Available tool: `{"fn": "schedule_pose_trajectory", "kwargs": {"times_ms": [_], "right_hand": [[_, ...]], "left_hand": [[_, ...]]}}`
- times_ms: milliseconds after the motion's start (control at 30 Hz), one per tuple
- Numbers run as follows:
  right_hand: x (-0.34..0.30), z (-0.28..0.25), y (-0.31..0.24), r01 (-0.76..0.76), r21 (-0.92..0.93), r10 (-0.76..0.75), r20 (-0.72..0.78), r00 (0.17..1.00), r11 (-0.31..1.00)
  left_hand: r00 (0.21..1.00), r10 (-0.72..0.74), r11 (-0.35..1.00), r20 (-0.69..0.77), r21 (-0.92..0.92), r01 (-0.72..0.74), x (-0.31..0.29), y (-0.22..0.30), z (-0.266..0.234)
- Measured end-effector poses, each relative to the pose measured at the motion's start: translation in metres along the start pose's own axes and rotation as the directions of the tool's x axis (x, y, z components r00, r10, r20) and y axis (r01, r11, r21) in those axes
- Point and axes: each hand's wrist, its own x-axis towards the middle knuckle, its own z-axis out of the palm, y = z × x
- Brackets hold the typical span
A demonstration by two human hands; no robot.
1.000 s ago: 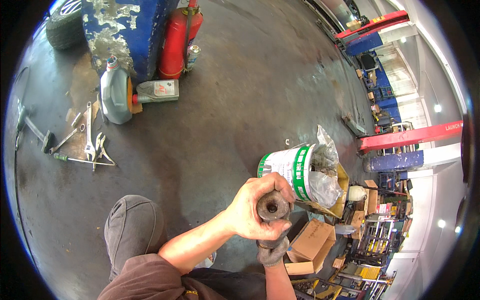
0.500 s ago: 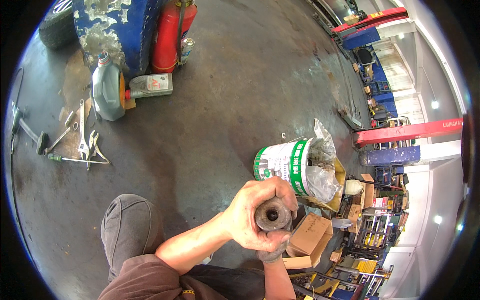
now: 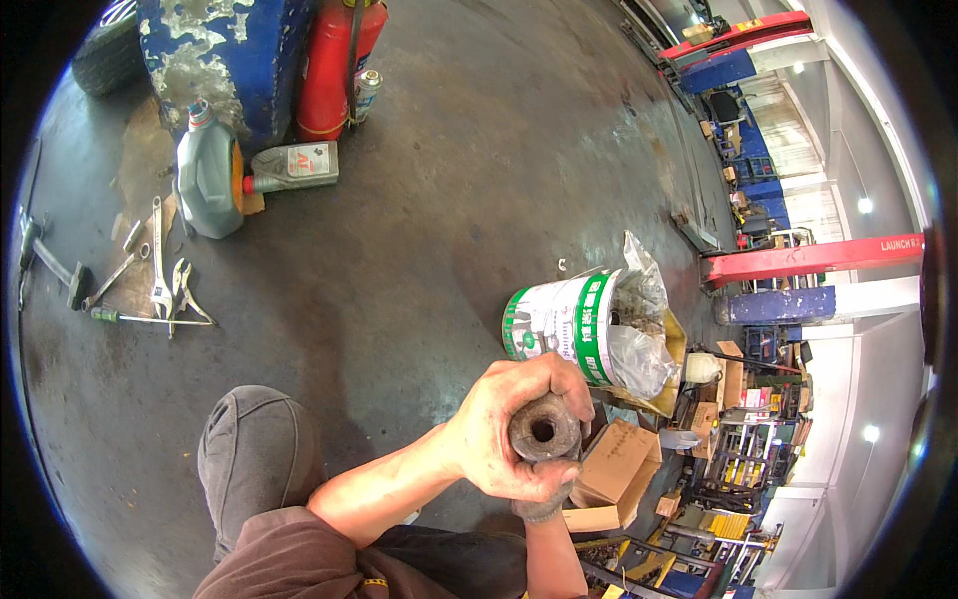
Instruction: The person picks up a cylindrical rubber boot and uses a metal tool to scrape and clean its interior and exterior surfaces. The person repeatedly rotates and manipulates the boot while working in a garage setting.
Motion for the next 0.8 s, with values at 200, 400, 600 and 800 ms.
{"fn": "schedule_pose_trajectory", "kwargs": {"times_ms": [200, 400, 600, 800], "right_hand": [[0.011, 0.007, 0.002, 0.036, 0.129, -0.039, 0.024, 0.999, 0.991], [0.009, 0.001, 0.004, 0.075, 0.061, -0.078, 0.040, 0.996, 0.995], [0.017, 0.000, -0.004, 0.076, 0.063, -0.080, 0.064, 0.995, 0.995], [0.011, -0.010, 0.009, 0.064, 0.067, -0.074, 0.155, 0.985, 0.996]], "left_hand": [[0.998, -0.058, 0.998, -0.001, -0.032, 0.058, 0.000, 0.008, 0.001], [0.998, -0.060, 0.997, 0.011, -0.049, 0.061, 0.001, 0.010, 0.004], [0.996, -0.090, 0.992, 0.023, -0.082, 0.092, -0.002, 0.009, 0.003], [0.995, -0.098, 0.980, 0.031, -0.169, 0.101, -0.005, 0.000, 0.006]]}}
